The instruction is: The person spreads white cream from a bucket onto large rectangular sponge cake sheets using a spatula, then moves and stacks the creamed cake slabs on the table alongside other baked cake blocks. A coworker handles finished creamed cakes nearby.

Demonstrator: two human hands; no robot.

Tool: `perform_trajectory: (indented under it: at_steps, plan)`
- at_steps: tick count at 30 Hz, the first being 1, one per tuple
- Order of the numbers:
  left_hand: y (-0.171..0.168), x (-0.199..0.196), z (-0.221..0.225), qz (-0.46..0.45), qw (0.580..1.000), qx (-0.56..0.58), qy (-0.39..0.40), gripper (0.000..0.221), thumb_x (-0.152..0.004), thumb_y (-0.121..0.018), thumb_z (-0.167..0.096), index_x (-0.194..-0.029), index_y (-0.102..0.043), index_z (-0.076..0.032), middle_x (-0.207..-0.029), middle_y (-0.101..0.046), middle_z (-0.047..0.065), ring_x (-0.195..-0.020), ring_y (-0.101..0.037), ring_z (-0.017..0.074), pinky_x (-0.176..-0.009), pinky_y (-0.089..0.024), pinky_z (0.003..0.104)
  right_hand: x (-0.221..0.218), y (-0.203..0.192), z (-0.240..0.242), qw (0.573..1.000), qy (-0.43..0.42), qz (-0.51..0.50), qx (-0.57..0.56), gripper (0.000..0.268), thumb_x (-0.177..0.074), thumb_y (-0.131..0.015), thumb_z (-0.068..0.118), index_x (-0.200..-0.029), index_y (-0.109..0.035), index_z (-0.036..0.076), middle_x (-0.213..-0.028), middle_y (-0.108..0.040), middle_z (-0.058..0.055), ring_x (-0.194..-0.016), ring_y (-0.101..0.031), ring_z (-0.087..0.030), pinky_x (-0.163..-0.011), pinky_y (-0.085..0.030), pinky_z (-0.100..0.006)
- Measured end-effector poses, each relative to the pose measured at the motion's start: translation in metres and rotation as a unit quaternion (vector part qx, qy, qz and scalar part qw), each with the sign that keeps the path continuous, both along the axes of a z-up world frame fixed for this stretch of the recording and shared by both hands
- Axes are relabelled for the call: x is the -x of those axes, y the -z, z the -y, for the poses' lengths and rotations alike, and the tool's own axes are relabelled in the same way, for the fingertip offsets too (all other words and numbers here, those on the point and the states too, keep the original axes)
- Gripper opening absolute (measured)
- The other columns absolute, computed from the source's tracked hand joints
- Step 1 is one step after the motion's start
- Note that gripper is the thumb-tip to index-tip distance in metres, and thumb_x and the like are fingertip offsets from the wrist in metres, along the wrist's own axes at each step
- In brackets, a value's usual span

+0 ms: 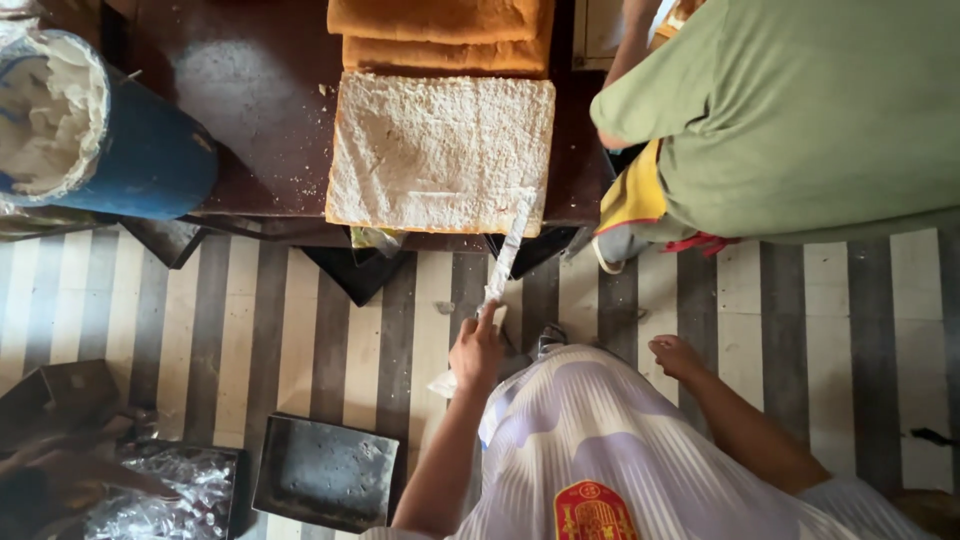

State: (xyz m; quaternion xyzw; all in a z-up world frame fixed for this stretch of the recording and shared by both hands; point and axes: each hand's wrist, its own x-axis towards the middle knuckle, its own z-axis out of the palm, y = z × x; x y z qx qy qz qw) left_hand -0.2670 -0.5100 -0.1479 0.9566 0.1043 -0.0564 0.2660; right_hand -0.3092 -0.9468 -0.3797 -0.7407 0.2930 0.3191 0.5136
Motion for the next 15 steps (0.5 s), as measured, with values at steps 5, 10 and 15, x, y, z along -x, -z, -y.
perform_trajectory:
  at_steps: [5, 10, 15]
  plan:
    - [0.031, 0.001, -0.021, 0.082, 0.987, -0.119, 0.076, 0.067, -0.085, -0.067, -0.017, -0.148, -0.052, -0.034, -0.103, -0.062, 0.007, -0.093, -0.065, 0.0306, -0.073, -0.056, 0.047, -0.003, 0.004, 0.014, 1.0, -0.017, 0.001, 0.009, 0.05, -0.093, -0.069, 0.037, -0.13, -0.064, 0.004, -0.089, -0.068, -0.012, -0.068, -0.058, -0.02, -0.055, -0.048, -0.034]
    - [0.069, -0.005, -0.047, 0.065, 0.965, -0.235, 0.091, 0.076, -0.088, -0.062, -0.002, -0.153, -0.046, -0.038, -0.112, -0.061, 0.008, -0.09, -0.064, 0.0228, -0.065, -0.056, 0.035, -0.007, 0.008, 0.026, 0.999, -0.036, 0.002, 0.028, 0.049, -0.094, -0.068, 0.036, -0.13, -0.065, 0.003, -0.094, -0.069, -0.01, -0.074, -0.061, -0.016, -0.059, -0.051, -0.033]
    - [0.037, -0.002, -0.102, -0.001, 0.953, -0.299, 0.049, 0.073, -0.091, -0.058, -0.005, -0.156, -0.044, -0.035, -0.11, -0.061, 0.008, -0.088, -0.064, 0.0252, -0.067, -0.057, 0.038, -0.008, 0.018, 0.036, 0.998, -0.032, 0.044, 0.027, 0.048, -0.092, -0.07, 0.036, -0.127, -0.067, 0.002, -0.102, -0.074, -0.009, -0.078, -0.066, -0.018, -0.064, -0.053, -0.033]
